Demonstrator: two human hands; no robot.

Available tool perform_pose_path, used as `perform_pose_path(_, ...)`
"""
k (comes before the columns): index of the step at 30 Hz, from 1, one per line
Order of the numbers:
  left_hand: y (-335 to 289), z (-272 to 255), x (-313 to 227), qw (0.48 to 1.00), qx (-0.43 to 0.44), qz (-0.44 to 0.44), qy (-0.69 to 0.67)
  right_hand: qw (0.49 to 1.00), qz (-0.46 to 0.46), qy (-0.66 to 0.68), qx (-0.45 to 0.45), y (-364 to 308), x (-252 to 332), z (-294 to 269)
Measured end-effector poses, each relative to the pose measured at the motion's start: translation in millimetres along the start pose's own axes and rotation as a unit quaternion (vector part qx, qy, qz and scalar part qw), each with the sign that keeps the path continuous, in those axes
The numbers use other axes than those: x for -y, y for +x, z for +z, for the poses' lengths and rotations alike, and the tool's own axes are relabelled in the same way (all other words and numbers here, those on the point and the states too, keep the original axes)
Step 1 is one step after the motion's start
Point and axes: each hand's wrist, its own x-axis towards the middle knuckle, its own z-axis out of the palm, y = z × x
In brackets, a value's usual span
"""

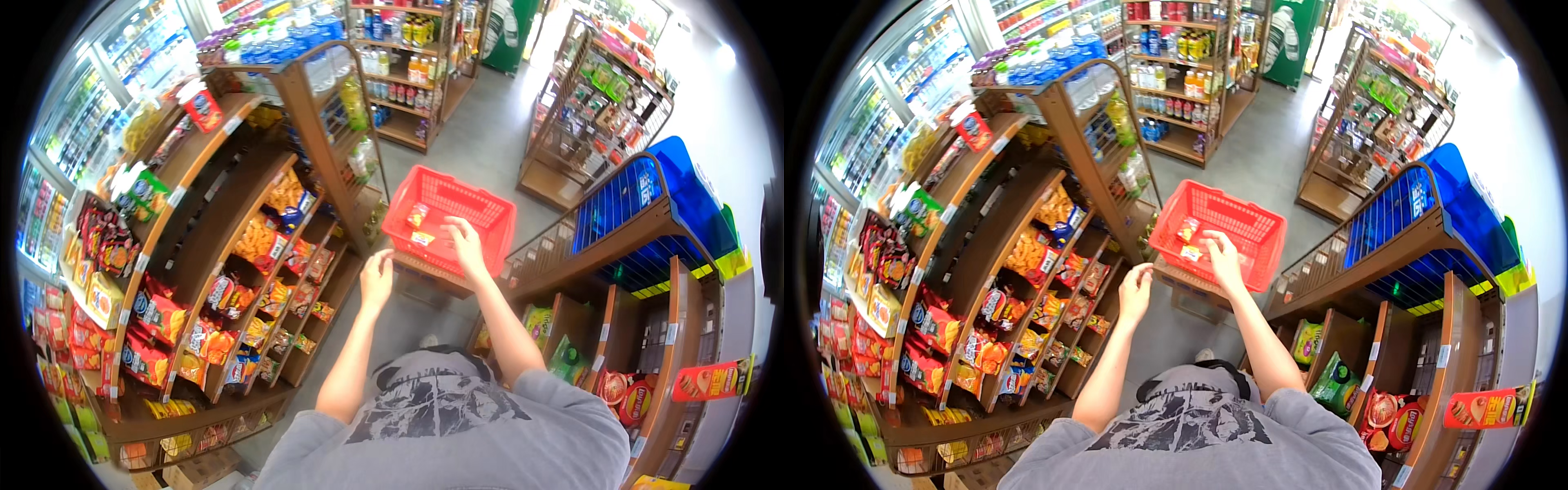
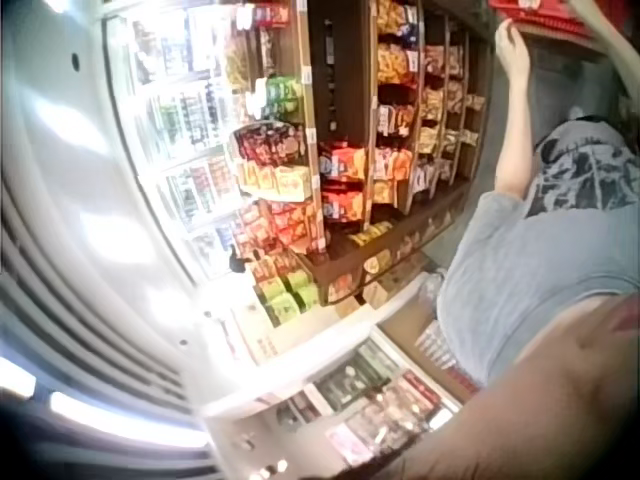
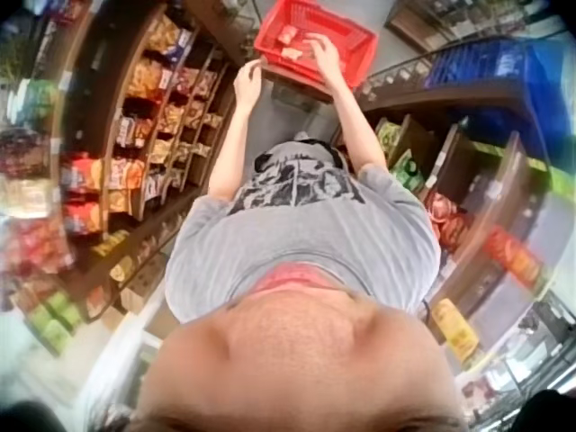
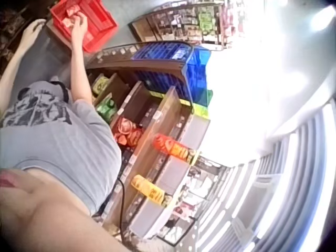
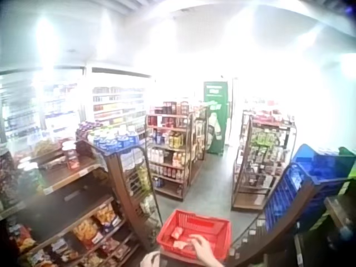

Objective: The person shops by picking up snack bags, chip canisters, and cup snacks from convenience store shelves and placing them into a shopping basket by hand, as well as returning some items back onto the shelves.

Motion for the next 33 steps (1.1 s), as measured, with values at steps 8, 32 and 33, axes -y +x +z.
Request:
perform_pose_path(8, 19, 86, 21, 0.996, 0.047, -0.052, -0.050, 0.996, 0.076, 0.008, -0.038, 31, -58, -85)
perform_pose_path(32, 164, 158, 104, 0.961, 0.221, -0.164, 0.019, 0.967, 0.235, -0.004, -0.098, 97, -171, -73)
perform_pose_path(33, 173, 158, 122, 0.960, 0.225, -0.168, 0.024, 0.965, 0.247, -0.002, -0.094, 104, -176, -65)
